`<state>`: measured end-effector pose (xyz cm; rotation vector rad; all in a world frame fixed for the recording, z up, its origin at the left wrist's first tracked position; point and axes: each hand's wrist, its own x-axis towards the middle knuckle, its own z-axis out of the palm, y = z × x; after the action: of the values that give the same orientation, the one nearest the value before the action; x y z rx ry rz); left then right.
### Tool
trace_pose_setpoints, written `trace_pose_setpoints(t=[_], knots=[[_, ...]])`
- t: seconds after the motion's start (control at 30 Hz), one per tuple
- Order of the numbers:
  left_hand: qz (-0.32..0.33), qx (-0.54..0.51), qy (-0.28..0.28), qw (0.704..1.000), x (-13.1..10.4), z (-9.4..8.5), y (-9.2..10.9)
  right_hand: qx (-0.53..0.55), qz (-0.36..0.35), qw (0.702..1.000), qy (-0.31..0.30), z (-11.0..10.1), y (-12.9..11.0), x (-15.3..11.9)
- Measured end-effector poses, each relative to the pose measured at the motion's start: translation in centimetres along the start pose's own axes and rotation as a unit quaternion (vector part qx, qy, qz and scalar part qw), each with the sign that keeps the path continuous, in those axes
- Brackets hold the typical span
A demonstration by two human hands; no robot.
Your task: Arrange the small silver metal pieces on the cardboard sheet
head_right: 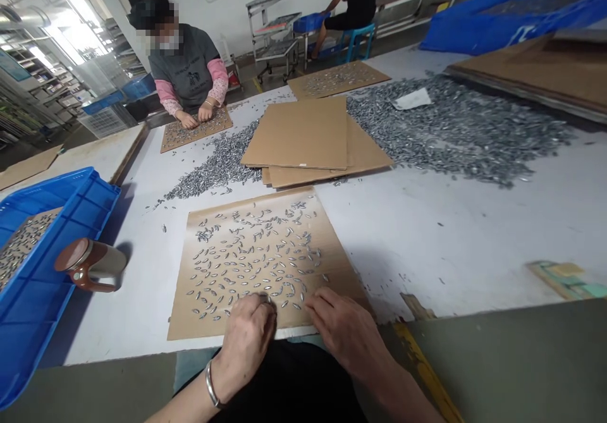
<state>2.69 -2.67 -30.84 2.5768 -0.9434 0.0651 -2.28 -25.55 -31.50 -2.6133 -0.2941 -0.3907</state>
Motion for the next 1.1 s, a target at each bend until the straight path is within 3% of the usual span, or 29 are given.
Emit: trace_pose_setpoints(t=[0.3, 0.4, 0.5, 0.67, 0.77, 0.9, 1.1], knots=[[-0.005, 0.007, 0.047, 0.999, 0.6, 0.7, 0.4, -0.009, 0.079, 0.996, 0.046, 0.1, 3.2, -1.5], [-0.011, -0.001, 0.063, 0.998, 0.5, 1.0, 0.7, -0.006, 0.069, 0.996, 0.049, 0.1, 2.5, -1.1], [-0.017, -0.001, 0.061, 0.998, 0.4, 0.8, 0.9, 0.013, 0.018, 1.0, -0.001, 0.5, 0.8, 0.0], [-0.037, -0.014, 0.062, 0.997, 1.4, -1.0, 0.3, 0.016, -0.021, 0.997, -0.067, 1.3, -1.3, 2.0], [-0.018, 0.013, 0.025, 0.999, 2.8, -1.7, -0.3, 0.006, -0.015, 0.997, -0.078, 1.6, -1.4, 3.3], [-0.022, 0.059, -0.05, 0.997, 4.4, -0.9, -0.4, -0.02, -0.016, 0.996, -0.089, 1.7, -1.3, 4.7], [0.017, 0.08, -0.091, 0.992, 4.9, -0.6, -0.6, -0.003, 0.025, 0.995, -0.097, 1.4, -0.5, 4.6]])
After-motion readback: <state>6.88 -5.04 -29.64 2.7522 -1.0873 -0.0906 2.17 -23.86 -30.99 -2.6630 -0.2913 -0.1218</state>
